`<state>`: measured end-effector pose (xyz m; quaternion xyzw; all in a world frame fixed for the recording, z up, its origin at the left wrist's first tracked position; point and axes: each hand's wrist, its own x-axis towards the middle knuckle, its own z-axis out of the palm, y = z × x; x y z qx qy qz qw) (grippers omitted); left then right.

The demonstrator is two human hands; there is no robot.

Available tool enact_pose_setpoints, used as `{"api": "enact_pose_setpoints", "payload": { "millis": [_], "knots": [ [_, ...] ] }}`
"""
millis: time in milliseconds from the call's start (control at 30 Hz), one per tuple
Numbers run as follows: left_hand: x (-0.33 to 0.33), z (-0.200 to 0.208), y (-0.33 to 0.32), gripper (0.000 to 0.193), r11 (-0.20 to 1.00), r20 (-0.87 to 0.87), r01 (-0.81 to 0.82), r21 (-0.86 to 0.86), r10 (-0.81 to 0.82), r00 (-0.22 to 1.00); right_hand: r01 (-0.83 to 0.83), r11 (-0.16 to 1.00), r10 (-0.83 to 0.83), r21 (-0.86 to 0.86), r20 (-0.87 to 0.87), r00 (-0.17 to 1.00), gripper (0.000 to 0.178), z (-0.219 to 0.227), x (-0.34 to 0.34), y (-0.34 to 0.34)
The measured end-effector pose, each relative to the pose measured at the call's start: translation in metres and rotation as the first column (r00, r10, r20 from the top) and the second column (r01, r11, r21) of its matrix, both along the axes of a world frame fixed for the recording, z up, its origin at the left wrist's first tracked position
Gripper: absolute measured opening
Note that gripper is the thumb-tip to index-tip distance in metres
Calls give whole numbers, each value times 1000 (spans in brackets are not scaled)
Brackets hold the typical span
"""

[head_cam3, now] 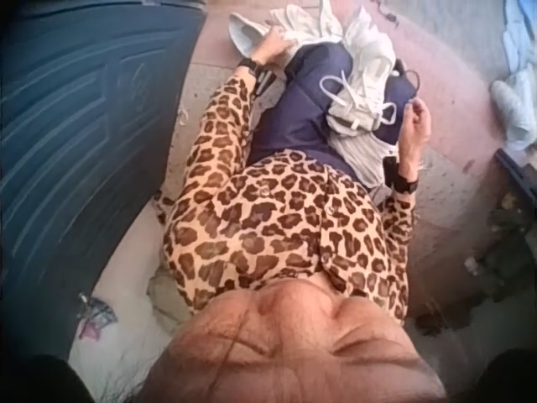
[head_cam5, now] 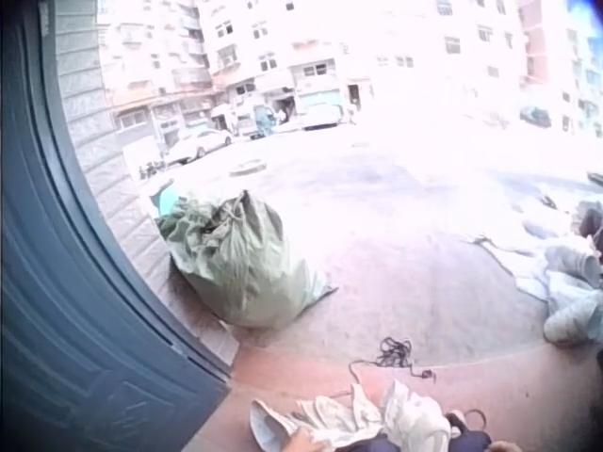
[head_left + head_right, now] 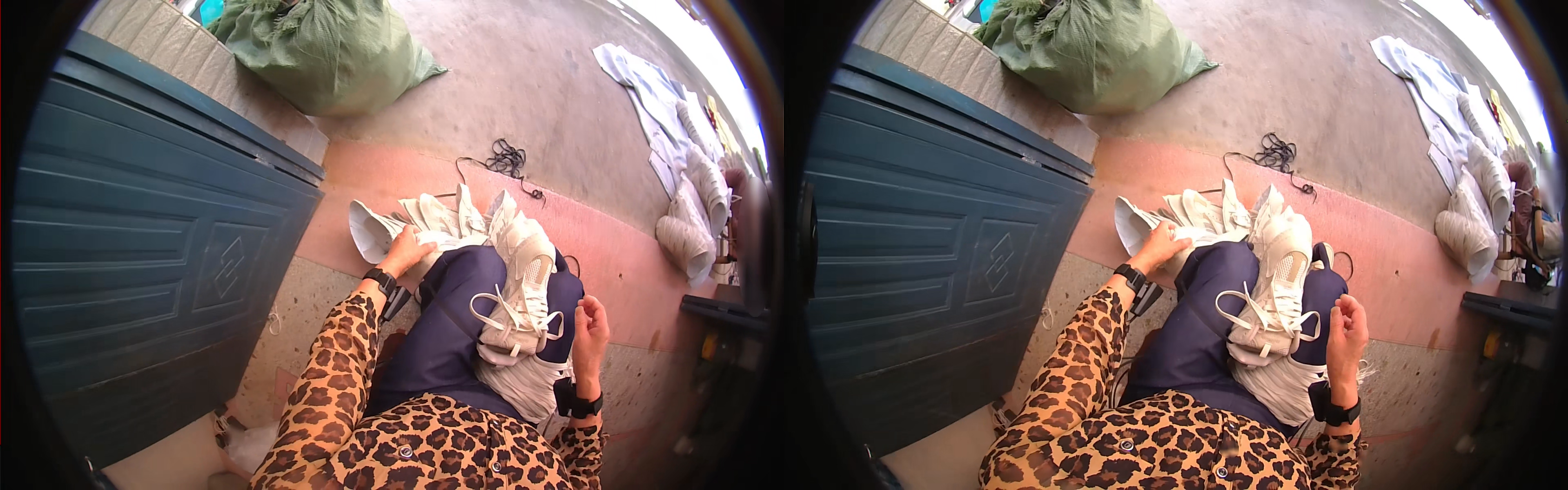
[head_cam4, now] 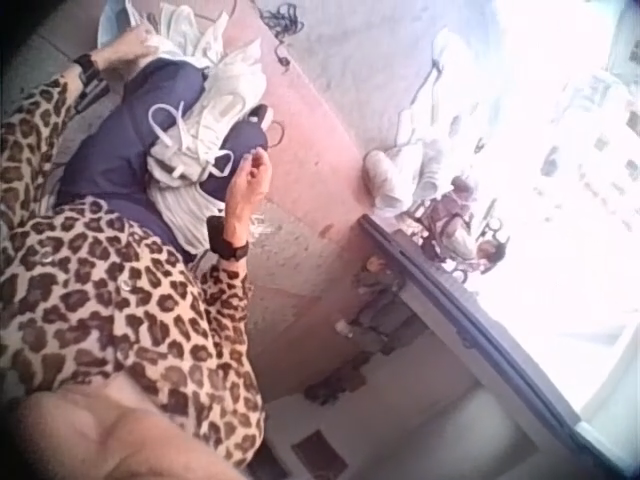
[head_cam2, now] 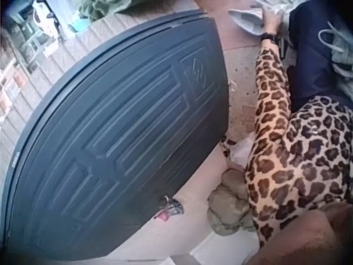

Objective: The recorder is lacing a white shoe with a flat white lace while sitting down.

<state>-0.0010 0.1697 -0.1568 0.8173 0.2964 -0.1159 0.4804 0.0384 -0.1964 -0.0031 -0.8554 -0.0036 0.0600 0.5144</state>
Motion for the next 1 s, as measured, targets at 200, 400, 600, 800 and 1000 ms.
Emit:
{"api": "enact_pose_setpoints", "payload": {
  "millis": [200,400,600,800,1000],
  "knots": [
    [5,97,7,49,606,203,-360,-709,665,719,-279,955,274,103,54,960,17,27,-5,66],
    [-76,204,-107,31,956,519,64,288,-212,828,-65,774,509,629,-559,654,29,43,-34,120],
    [-51,140,-50,17,818,508,-216,-534,514,691,251,578,364,776,-521,772,27,41,-54,104],
    [-49,14,-30,28,982,189,121,-142,-93,978,322,497,393,806,-540,744,29,26,-65,89],
    [-44,130,32,13,993,357,69,-95,-31,933,293,430,428,854,-479,766,31,11,-58,90]
  ]
}}
